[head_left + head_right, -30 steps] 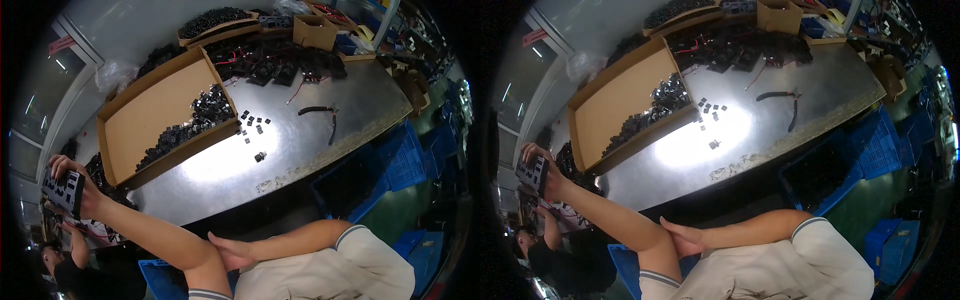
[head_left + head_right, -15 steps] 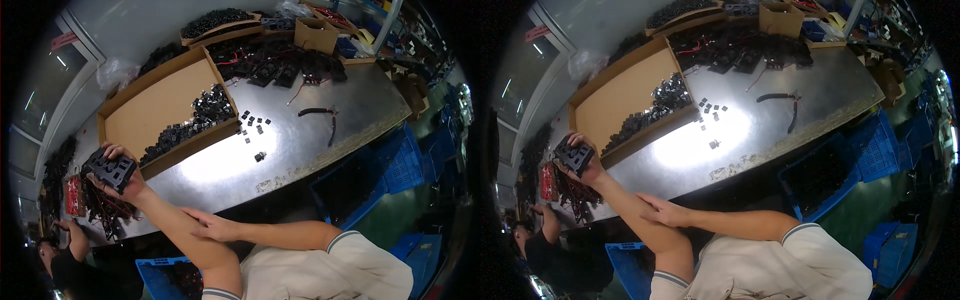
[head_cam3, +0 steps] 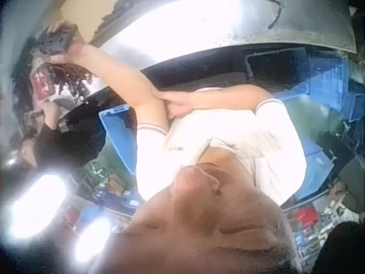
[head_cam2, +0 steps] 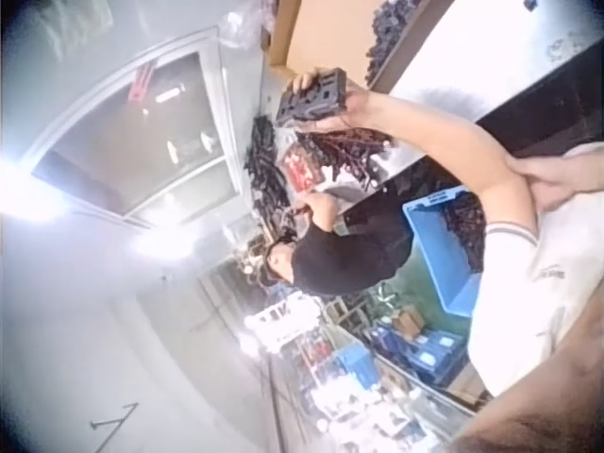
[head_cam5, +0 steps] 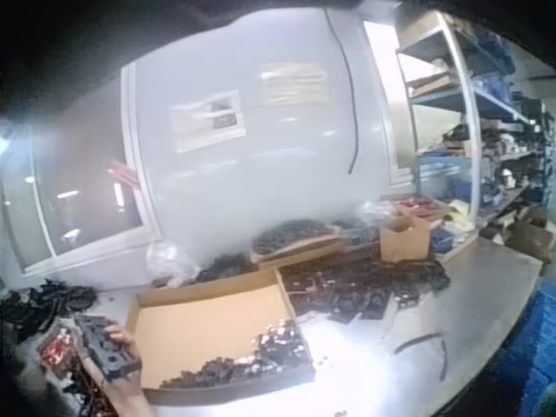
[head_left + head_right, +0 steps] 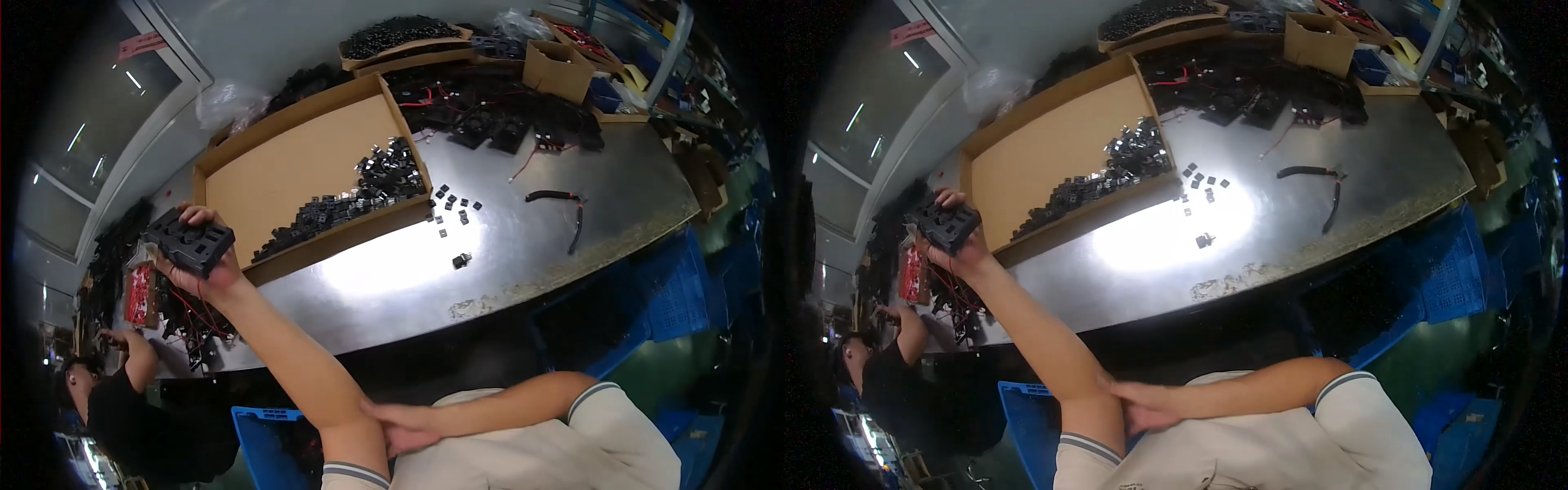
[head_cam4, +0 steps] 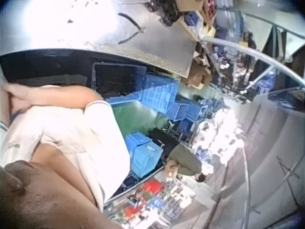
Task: Assembling plastic housings with cooling fans and wire harnesses on a factory workbench.
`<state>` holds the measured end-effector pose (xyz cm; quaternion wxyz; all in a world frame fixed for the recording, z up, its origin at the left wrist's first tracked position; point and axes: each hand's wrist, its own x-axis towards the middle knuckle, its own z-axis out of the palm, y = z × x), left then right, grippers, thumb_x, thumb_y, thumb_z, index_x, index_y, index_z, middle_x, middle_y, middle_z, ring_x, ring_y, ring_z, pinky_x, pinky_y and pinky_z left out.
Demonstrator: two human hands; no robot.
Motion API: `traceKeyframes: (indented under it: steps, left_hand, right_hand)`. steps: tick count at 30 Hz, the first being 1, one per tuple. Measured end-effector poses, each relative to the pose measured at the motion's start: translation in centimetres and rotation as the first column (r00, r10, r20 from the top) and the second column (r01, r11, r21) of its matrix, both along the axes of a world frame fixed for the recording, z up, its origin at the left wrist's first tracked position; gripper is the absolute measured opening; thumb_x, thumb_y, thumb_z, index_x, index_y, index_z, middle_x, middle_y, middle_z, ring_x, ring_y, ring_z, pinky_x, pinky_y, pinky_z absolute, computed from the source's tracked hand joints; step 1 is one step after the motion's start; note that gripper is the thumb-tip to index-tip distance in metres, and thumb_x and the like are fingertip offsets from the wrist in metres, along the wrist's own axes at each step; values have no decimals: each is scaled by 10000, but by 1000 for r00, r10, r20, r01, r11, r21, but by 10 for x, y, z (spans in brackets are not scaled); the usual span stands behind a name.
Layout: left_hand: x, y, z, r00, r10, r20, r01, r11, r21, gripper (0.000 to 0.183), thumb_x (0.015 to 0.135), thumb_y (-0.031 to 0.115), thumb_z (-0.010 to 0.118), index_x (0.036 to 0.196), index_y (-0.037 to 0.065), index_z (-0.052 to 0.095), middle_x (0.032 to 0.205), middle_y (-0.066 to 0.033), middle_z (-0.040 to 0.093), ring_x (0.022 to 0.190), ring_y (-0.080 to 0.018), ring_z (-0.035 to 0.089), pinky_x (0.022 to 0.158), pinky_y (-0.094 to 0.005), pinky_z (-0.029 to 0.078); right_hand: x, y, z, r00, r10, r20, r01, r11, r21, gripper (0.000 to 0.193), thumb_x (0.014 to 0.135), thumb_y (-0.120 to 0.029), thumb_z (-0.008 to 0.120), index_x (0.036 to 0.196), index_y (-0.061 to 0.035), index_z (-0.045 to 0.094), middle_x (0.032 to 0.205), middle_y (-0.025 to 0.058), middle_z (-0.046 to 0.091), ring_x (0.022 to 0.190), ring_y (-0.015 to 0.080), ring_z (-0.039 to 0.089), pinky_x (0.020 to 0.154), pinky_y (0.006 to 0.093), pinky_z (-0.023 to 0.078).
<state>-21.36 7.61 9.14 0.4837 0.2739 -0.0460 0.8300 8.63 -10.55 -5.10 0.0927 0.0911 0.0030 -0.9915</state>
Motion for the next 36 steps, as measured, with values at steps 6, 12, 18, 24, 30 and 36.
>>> traceKeyframes:
  steps: [6, 12, 18, 24, 30, 36]
  left_hand:
    - [8, -12, 21, 990, -126, 64, 125, 992, 29, 685, 778, 238, 801, 1282, -29, 421, 1155, -161, 497, 1002, -227, 511, 901, -374, 450]
    - [59, -45, 10, 998, 58, -32, -62, 990, -125, 706, 841, 302, 772, 1340, -13, 385, 1171, -175, 495, 943, -236, 541, 841, -354, 496]
    - [189, -80, -74, 939, -295, 178, 326, 929, -176, 927, 816, 362, 775, 1527, 81, 251, 1316, -159, 483, 1010, -234, 547, 920, -417, 490]
    - [216, -105, -75, 924, -143, -355, -91, 819, -567, 907, 799, 185, 784, 1527, 30, 265, 1270, -126, 530, 1095, -235, 607, 961, -359, 516]
    - [219, -101, -74, 787, -143, -601, -285, 779, -558, 1026, 746, 84, 834, 1553, 23, 205, 1276, -116, 527, 1115, -224, 594, 971, -337, 489]
    - [207, -98, -69, 937, -107, -334, -100, 831, -546, 885, 834, 307, 756, 1533, 68, 270, 1304, -153, 518, 1156, -311, 598, 1006, -466, 510]
  right_hand:
    - [5, -9, 24, 974, 107, 200, -123, 990, 74, 746, 929, -493, 652, 1473, -82, 349, 1435, 126, 481, 1290, 265, 510, 979, 460, 506]
    - [31, 67, 13, 953, -212, 217, 1, 718, 696, 479, 983, -327, 624, 1343, -27, 523, 1090, 85, 638, 838, 126, 620, 706, 274, 559]
    - [32, 136, 54, 767, -639, -60, 544, 598, 589, 391, 1065, -339, 433, 1307, -56, 552, 1171, 47, 617, 1027, 135, 600, 913, 328, 512]
    - [49, 141, 52, 747, -658, 93, 449, 603, 659, 330, 1057, -315, 469, 1199, -52, 609, 1120, 11, 639, 1019, 112, 607, 840, 282, 484]
    - [43, 144, 46, 702, -711, 39, 484, 516, 706, 320, 1054, -269, 477, 1225, -38, 617, 1134, 48, 654, 1025, 126, 620, 896, 314, 499]
    - [42, 147, 26, 745, -661, -92, 596, 597, 536, 410, 1054, -322, 480, 1300, -4, 556, 1196, 86, 638, 1108, 172, 606, 996, 335, 467]
